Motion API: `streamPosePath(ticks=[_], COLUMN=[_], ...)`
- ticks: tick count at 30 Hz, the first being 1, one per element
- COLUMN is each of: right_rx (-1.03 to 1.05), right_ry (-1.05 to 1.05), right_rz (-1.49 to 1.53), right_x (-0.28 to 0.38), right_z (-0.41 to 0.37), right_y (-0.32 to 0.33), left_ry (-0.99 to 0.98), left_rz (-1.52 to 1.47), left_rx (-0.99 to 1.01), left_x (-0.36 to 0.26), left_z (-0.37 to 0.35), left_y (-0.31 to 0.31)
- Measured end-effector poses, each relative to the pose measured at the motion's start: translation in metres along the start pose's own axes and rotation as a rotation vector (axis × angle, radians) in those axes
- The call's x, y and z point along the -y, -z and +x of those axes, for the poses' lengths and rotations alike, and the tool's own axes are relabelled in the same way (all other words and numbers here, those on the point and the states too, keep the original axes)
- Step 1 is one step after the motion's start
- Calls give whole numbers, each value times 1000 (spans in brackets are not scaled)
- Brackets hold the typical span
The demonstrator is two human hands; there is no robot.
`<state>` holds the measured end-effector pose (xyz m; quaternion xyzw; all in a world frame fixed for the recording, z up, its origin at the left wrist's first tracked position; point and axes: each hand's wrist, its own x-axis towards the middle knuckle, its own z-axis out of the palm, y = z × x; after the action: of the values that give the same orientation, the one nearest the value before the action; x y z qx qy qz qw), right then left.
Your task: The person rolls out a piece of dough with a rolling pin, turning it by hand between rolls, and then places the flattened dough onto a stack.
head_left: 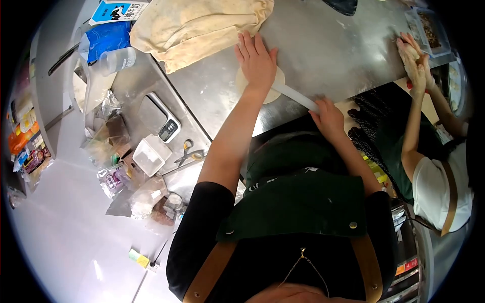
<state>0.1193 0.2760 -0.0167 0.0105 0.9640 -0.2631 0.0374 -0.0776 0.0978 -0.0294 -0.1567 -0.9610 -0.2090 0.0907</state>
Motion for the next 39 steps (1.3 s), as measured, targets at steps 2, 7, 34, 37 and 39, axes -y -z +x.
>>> streamPosePath(ticks=[2, 7, 34, 37, 39], right_rx=[5, -1, -85, -97, -98], right_ry=[-6, -9, -140, -140, -142], right_rz=[-21, 29, 171, 174, 174], right_x=[0, 6, -21, -22, -23], right_z=[1, 1, 1, 1, 1], right_y=[-2, 7, 21, 19, 20], left_ry=[-8, 99, 979, 805, 795], left_rz=[-17, -54, -707, -423, -524], left_rx=[-30, -95, 135, 102, 22], left_x=[0, 21, 61, 56, 48], left_z=[9, -33, -84, -84, -87], left_y=[-5, 20, 45, 41, 40])
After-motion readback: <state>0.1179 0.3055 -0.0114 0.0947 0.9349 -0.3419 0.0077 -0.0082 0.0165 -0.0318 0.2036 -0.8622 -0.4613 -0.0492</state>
